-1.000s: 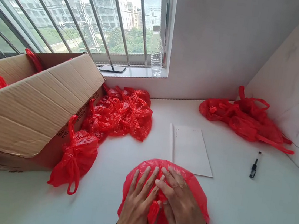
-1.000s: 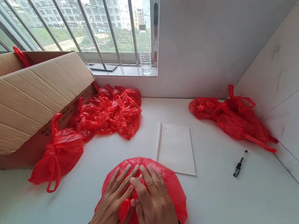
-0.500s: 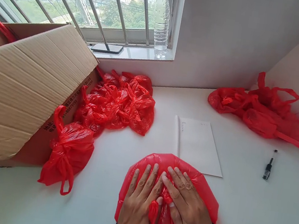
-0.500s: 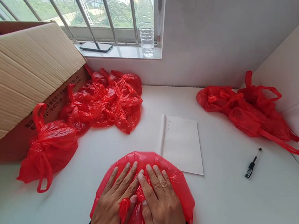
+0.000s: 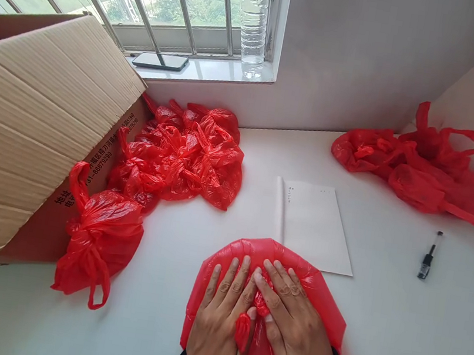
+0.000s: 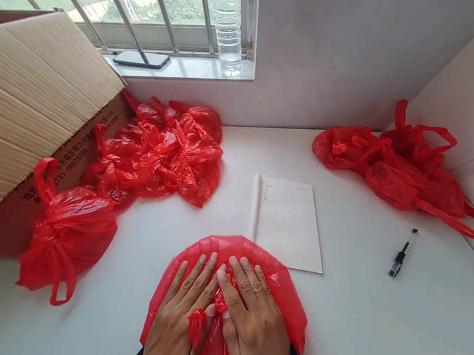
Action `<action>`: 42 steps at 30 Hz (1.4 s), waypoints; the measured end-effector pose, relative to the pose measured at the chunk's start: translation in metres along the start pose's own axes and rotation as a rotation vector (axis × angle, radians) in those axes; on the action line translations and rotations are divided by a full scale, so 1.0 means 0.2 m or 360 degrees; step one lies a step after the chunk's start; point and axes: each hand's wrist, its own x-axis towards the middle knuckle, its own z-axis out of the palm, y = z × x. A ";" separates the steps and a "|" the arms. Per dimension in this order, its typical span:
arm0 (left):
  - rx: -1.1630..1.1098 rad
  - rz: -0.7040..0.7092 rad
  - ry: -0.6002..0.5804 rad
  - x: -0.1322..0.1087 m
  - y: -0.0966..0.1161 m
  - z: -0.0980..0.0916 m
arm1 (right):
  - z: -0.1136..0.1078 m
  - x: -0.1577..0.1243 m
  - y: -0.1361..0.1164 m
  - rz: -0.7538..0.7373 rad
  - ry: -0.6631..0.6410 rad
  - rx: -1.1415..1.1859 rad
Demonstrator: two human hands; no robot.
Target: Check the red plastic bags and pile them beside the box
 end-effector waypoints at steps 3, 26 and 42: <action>0.0004 0.0006 -0.0013 0.00 0.00 0.01 | 0.01 0.00 0.00 0.0002 0.0002 0.0001; -0.0176 -0.0057 -0.0011 -0.02 0.00 0.04 | 0.08 -0.02 0.00 0.0045 0.0051 -0.0022; -0.0168 -0.0048 -0.0101 -0.02 0.01 0.04 | 0.09 -0.02 0.00 0.0015 -0.0040 -0.0237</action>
